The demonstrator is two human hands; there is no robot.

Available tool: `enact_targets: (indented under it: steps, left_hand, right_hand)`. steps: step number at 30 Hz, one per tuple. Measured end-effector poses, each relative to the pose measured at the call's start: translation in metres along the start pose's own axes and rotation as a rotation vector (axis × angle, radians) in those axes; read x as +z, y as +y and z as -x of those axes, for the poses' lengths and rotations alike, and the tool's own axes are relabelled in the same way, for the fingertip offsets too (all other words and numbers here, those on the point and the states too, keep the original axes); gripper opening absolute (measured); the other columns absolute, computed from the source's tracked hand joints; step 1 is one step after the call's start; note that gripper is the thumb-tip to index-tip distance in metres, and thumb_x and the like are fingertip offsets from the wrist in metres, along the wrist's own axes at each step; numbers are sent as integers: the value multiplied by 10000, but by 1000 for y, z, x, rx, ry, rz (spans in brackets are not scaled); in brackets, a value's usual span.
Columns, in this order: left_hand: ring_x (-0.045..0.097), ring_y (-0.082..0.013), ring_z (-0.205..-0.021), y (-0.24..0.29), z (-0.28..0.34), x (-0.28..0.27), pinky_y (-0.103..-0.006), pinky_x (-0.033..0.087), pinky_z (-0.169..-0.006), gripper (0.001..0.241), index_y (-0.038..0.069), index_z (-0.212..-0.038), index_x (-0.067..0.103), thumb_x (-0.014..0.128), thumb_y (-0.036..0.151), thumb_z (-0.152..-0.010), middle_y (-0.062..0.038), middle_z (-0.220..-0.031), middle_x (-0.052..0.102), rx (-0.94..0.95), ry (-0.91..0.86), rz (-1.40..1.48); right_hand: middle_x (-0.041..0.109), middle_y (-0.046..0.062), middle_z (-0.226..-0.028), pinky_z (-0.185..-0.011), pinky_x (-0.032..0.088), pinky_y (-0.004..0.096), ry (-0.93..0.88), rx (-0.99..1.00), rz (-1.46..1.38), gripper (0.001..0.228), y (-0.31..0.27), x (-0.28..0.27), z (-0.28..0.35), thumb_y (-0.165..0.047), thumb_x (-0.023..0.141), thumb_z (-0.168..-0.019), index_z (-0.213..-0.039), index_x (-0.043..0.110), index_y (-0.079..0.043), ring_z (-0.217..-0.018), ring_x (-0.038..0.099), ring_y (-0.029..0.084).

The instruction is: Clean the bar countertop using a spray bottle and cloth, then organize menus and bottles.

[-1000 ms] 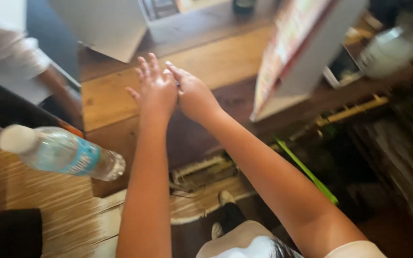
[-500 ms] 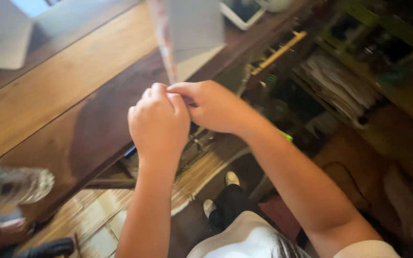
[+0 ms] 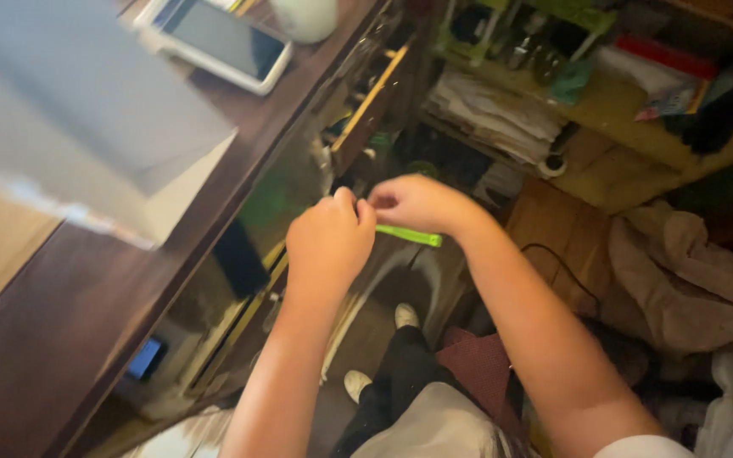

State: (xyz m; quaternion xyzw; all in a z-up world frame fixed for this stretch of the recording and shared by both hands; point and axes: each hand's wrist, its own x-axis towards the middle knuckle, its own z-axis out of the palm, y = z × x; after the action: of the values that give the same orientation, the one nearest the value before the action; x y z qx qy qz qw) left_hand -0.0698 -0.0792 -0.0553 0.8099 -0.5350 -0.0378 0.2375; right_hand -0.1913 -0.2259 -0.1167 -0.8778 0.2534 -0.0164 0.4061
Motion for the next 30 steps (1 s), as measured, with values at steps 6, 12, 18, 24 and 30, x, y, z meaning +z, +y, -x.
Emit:
enact_targets:
  steps: [6, 12, 18, 24, 30]
  left_hand:
    - [700, -408, -743, 2, -46, 70, -529, 549, -679, 308, 66, -908, 675, 590, 362, -923, -189, -788, 714, 8, -103, -10]
    - [708, -396, -770, 6, -84, 103, -522, 555, -687, 315, 69, -968, 666, 572, 368, -942, -181, -831, 723, -22, -180, -26]
    - [711, -386, -796, 10, -103, 119, -512, 554, -711, 317, 71, -978, 662, 569, 373, -949, -167, -838, 724, -84, -255, -35]
    - [715, -378, -776, 17, -110, 143, -505, 559, -693, 313, 67, -980, 663, 589, 368, -932, -157, -832, 719, -52, -249, -44]
    - [713, -372, -734, 45, -108, 158, -500, 561, -669, 306, 77, -950, 662, 602, 376, -934, -149, -815, 719, 31, -242, -27]
  right_hand:
    - [733, 157, -1210, -945, 557, 449, -9, 300, 186, 465, 198, 104, -35, -454, 737, -891, -1207, 712, -114, -1099, 695, 352]
    - [308, 97, -1628, -1159, 315, 583, -132, 570, 291, 940, 232, 156, -20, -309, 824, -815, -1576, 276, -258, -1498, 253, 389]
    - [609, 180, -1302, -1096, 408, 535, -112, 451, 311, 687, 284, 194, -21, -230, 732, -880, -1483, 411, -152, -1259, 564, 382]
    - [658, 207, -1142, -1071, 386, 557, -11, 343, 207, 360, 315, 206, -26, 1, 621, -819, -1160, 517, -50, -1141, 592, 421]
    - [665, 170, -1155, -1172, 236, 638, -55, 334, 23, 674, 306, 175, -12, 120, 533, -765, -1385, 505, -143, -1151, 617, 368]
